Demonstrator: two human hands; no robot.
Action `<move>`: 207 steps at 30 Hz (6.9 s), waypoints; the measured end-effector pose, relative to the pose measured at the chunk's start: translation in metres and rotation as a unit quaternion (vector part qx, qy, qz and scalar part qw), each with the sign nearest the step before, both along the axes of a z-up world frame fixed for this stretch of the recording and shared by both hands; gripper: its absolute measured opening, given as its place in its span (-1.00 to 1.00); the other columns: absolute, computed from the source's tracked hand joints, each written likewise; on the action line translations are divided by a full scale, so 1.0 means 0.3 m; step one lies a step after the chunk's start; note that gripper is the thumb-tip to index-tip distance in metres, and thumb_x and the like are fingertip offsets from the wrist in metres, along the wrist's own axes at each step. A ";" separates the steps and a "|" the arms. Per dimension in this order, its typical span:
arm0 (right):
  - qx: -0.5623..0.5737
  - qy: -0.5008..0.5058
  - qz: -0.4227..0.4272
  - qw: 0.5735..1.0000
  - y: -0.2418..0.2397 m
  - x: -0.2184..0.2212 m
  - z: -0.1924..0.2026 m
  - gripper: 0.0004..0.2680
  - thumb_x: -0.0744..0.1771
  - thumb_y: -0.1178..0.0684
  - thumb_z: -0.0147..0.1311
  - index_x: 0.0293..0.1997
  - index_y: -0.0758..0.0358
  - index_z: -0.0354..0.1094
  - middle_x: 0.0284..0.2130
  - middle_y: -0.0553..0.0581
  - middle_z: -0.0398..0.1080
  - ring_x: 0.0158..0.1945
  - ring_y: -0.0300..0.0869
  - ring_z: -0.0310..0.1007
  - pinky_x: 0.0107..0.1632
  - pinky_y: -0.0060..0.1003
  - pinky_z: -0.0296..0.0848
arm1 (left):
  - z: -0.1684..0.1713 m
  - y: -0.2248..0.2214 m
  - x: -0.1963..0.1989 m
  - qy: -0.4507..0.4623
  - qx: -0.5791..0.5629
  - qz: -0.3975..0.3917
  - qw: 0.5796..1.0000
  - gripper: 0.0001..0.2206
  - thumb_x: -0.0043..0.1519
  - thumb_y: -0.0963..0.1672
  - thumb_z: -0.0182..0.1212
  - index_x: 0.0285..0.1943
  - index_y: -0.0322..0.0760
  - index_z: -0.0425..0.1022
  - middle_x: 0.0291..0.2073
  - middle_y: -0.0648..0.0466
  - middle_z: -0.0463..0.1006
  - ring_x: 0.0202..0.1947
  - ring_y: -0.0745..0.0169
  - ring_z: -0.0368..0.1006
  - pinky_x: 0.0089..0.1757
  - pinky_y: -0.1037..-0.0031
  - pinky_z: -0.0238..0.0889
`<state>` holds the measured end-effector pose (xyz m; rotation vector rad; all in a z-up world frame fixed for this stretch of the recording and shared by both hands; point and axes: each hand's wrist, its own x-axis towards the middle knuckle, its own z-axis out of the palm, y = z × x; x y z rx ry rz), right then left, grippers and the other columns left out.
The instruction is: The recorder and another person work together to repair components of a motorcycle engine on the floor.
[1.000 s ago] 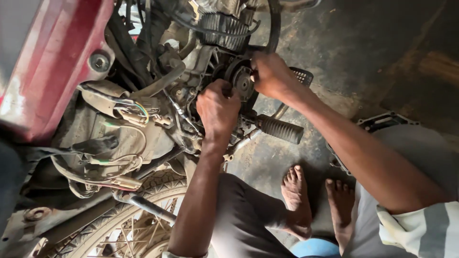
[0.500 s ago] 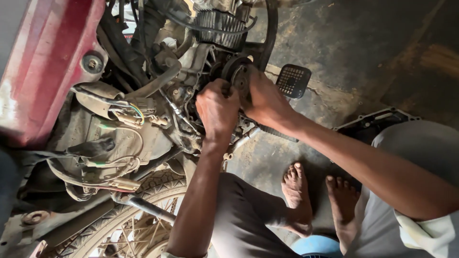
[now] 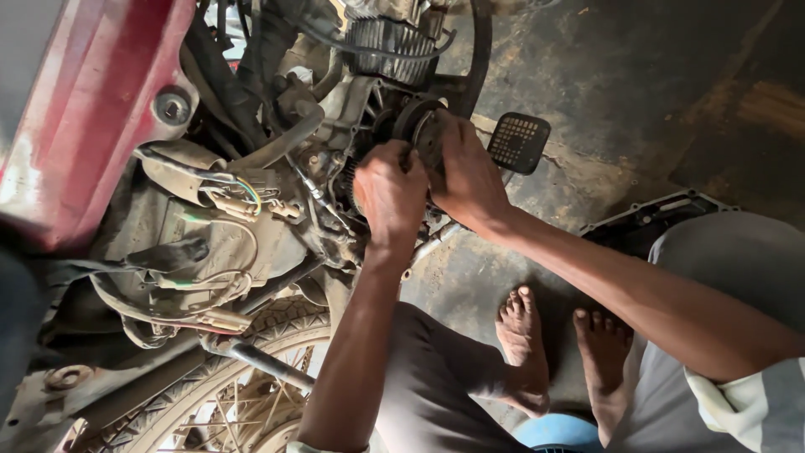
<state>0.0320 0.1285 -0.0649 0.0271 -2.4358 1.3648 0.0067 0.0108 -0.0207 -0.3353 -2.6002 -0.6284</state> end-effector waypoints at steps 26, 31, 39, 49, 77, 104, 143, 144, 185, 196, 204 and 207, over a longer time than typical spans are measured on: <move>0.001 0.020 0.001 1.000 -0.015 -0.025 -0.048 -0.31 0.20 0.19 0.38 0.42 0.59 -0.05 0.20 0.57 0.18 0.13 0.32 0.41 0.13 0.00 0.54 | -0.019 0.014 0.003 0.086 -0.152 -0.009 0.985 -0.92 0.12 -0.17 0.37 -0.34 -0.30 0.60 -0.45 -0.08 0.61 -0.55 0.01 0.56 -0.48 0.28 0.44; -0.011 0.038 0.001 0.999 -0.007 -0.010 -0.021 -0.34 0.21 0.19 0.38 0.39 0.59 -0.02 0.14 0.58 0.20 0.09 0.33 0.43 0.12 0.05 0.52 | -0.045 0.006 -0.007 0.111 -0.140 -0.007 0.984 -0.92 0.11 -0.17 0.38 -0.38 -0.27 0.58 -0.47 -0.06 0.59 -0.54 -0.03 0.55 -0.47 0.24 0.43; -0.010 0.039 0.007 0.999 -0.005 -0.018 -0.034 -0.36 0.21 0.26 0.34 0.41 0.54 -0.01 0.12 0.54 0.21 0.11 0.31 0.42 0.12 0.00 0.52 | -0.029 0.005 -0.001 0.116 -0.123 -0.035 0.985 -0.90 0.08 -0.16 0.39 -0.40 -0.28 0.56 -0.49 -0.06 0.57 -0.54 -0.04 0.53 -0.46 0.24 0.41; -0.031 0.006 0.006 0.999 0.012 -0.021 -0.027 -0.39 0.23 0.22 0.38 0.39 0.41 0.03 0.03 0.46 0.24 0.04 0.30 0.42 0.03 0.07 0.49 | -0.014 -0.024 -0.005 0.048 -0.108 -0.025 0.993 -0.88 0.17 -0.16 0.39 -0.31 -0.29 0.53 -0.43 -0.04 0.59 -0.53 0.01 0.56 -0.49 0.23 0.40; -0.003 -0.001 0.029 1.000 0.029 -0.063 -0.013 -0.42 0.25 0.19 0.39 0.37 0.35 0.06 0.01 0.48 0.29 -0.03 0.32 0.47 -0.08 0.11 0.48 | -0.041 -0.094 -0.095 -0.039 -0.056 -0.081 0.994 -0.56 -0.02 -0.11 0.59 -0.01 -0.38 0.56 -0.11 -0.15 0.58 -0.19 -0.16 0.57 -0.17 0.15 0.44; 0.007 0.048 -0.002 0.999 0.052 -0.059 -0.053 -0.47 0.18 0.27 0.33 0.27 0.36 0.19 -0.02 0.44 0.32 -0.03 0.34 0.45 -0.05 0.09 0.48 | -0.062 -0.001 -0.129 -0.037 -0.107 0.024 0.993 -0.64 0.08 0.02 0.44 -0.25 -0.35 0.52 -0.24 -0.18 0.55 -0.26 -0.31 0.52 -0.24 0.00 0.36; 0.010 -0.046 0.177 0.983 0.247 -0.021 -0.046 -0.63 0.23 0.15 0.19 0.16 0.41 0.36 0.09 0.45 0.37 0.05 0.17 0.53 0.00 -0.08 0.60 | -0.155 0.017 -0.162 -0.063 -0.275 -0.003 0.959 -0.61 0.23 0.07 0.42 -0.09 -0.33 0.64 -0.28 -0.27 0.64 -0.29 -0.36 0.57 -0.27 -0.04 0.40; 0.032 -0.093 0.185 0.978 0.280 0.005 0.022 -0.64 0.30 0.05 0.20 0.15 0.50 0.31 0.26 0.48 0.21 0.10 0.11 0.49 0.06 -0.15 0.61 | -0.162 0.020 -0.144 -0.049 -0.293 -0.002 0.955 -0.57 0.28 0.10 0.41 -0.09 -0.36 0.64 -0.26 -0.30 0.63 -0.30 -0.35 0.57 -0.29 -0.03 0.40; -0.036 -0.258 -0.591 0.763 1.011 1.403 -1.269 -0.68 0.30 -0.01 0.26 0.05 0.40 0.38 -0.11 0.39 0.49 -0.01 0.21 0.50 0.07 0.04 0.44 | 0.024 0.309 0.159 -0.272 -0.404 -0.305 0.818 -0.21 0.14 0.06 0.32 0.52 -0.34 0.16 0.35 -0.22 0.27 0.03 -0.03 0.55 -0.17 0.23 0.53; -0.030 -0.267 -0.475 0.838 0.829 1.587 -1.173 -0.61 0.24 0.05 0.28 0.11 0.42 0.31 -0.15 0.39 0.41 -0.17 0.15 0.50 -0.11 -0.02 0.48 | -0.017 0.243 0.130 -0.249 -0.400 -0.323 0.820 -0.20 0.06 0.01 0.36 0.49 -0.36 0.18 0.34 -0.24 0.27 0.02 -0.02 0.59 -0.19 0.24 0.55; 0.196 -0.169 -0.482 0.837 1.407 1.409 -1.203 -0.63 0.35 0.16 0.15 0.27 0.53 0.22 0.20 0.57 0.25 0.25 0.40 0.21 0.30 0.18 0.24 | -0.165 0.066 0.004 -0.208 -0.308 -0.469 0.801 -0.18 0.06 -0.02 0.31 0.48 -0.54 0.10 0.29 -0.38 0.19 0.15 -0.21 0.46 -0.01 0.20 0.52; 0.225 -0.187 -0.471 0.832 1.527 1.352 -1.089 -0.64 0.33 0.19 0.13 0.26 0.50 0.24 0.20 0.55 0.26 0.24 0.39 0.21 0.27 0.17 0.26 | -0.186 0.063 -0.005 -0.234 -0.272 -0.452 0.817 -0.21 0.05 -0.06 0.37 0.47 -0.46 0.17 0.30 -0.35 0.23 0.15 -0.24 0.46 -0.13 0.24 0.54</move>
